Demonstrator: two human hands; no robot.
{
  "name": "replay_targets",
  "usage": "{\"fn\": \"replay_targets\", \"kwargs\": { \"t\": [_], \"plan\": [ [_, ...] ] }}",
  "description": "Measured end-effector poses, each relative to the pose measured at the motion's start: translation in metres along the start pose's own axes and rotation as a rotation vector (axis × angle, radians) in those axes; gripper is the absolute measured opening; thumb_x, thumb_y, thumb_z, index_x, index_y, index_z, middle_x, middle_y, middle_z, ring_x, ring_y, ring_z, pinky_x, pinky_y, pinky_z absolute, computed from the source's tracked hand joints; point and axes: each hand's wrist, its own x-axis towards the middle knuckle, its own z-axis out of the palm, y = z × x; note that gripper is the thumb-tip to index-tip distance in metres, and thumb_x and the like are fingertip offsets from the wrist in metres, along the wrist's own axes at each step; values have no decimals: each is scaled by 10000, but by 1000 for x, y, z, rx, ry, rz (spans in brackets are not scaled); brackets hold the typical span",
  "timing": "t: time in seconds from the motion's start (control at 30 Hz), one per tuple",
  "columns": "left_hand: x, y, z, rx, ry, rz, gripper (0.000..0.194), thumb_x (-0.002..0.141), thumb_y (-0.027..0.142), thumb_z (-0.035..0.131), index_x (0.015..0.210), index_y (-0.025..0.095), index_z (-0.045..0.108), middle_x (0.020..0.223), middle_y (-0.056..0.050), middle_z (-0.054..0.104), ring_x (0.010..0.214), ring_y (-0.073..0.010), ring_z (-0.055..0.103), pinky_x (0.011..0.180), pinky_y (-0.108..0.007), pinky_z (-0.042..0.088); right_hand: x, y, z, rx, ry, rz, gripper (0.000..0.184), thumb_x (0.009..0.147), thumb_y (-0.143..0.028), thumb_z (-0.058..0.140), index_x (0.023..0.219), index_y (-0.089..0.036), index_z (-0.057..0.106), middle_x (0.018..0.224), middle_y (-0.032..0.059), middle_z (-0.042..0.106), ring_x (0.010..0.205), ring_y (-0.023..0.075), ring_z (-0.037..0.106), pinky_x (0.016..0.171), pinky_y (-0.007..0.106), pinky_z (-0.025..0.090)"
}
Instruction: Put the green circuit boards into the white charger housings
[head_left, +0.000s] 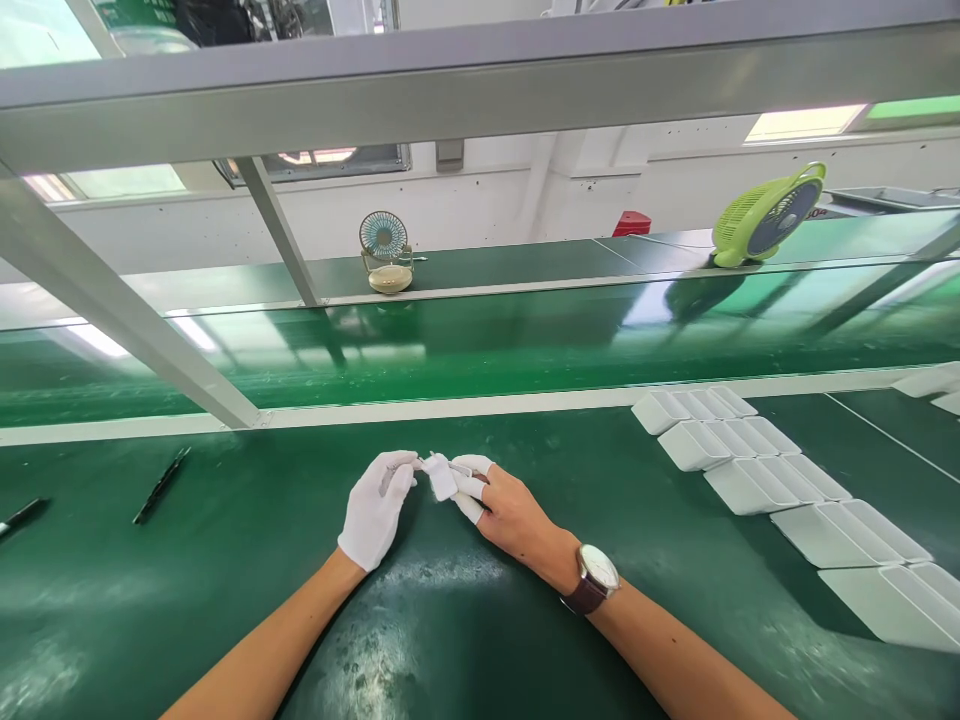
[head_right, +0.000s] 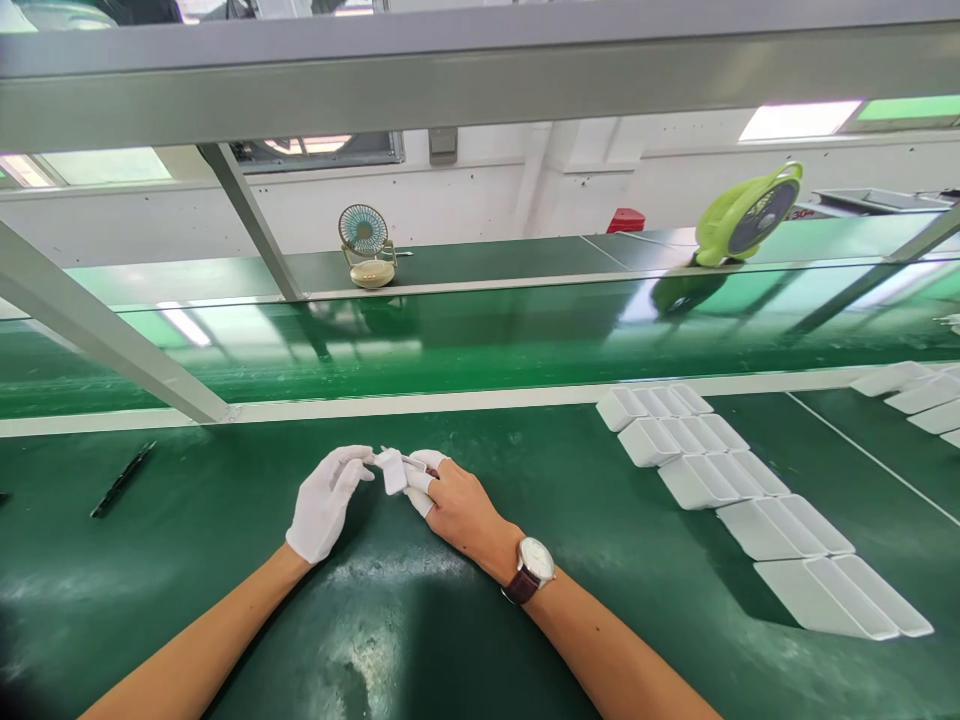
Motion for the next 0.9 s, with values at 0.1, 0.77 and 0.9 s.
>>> {"fn": "replay_targets", "kwargs": {
  "t": [0.1,0.77,0.9],
  "plan": [
    [2,-4,0,-4,13,17,299,933,423,496,1084,201,628,1050,-64,716,855,-174,676,846,-348,552,3,1,1,122,-9,56,281,952,-222,544,1169,-315,697,1200,75,659,1020,209,672,888,378,590],
    [-16,-1,25,184,-5,609,590,820,210,710,1358,254,472,1234,-101,590,1058,-223,624,867,-386,585,9,-19,2,1331,-75,799,372,843,-579,649,1020,-257,699,886,44,734,794,242,689,647,365,558],
    [-16,-3,24,174,-16,603,602,821,203,708,1370,258,466,1243,-100,574,1031,-211,629,857,-380,592,9,-20,1,1294,-92,809,392,848,-586,635,1051,-256,693,895,44,738,806,253,695,652,378,563]
  ]
}}
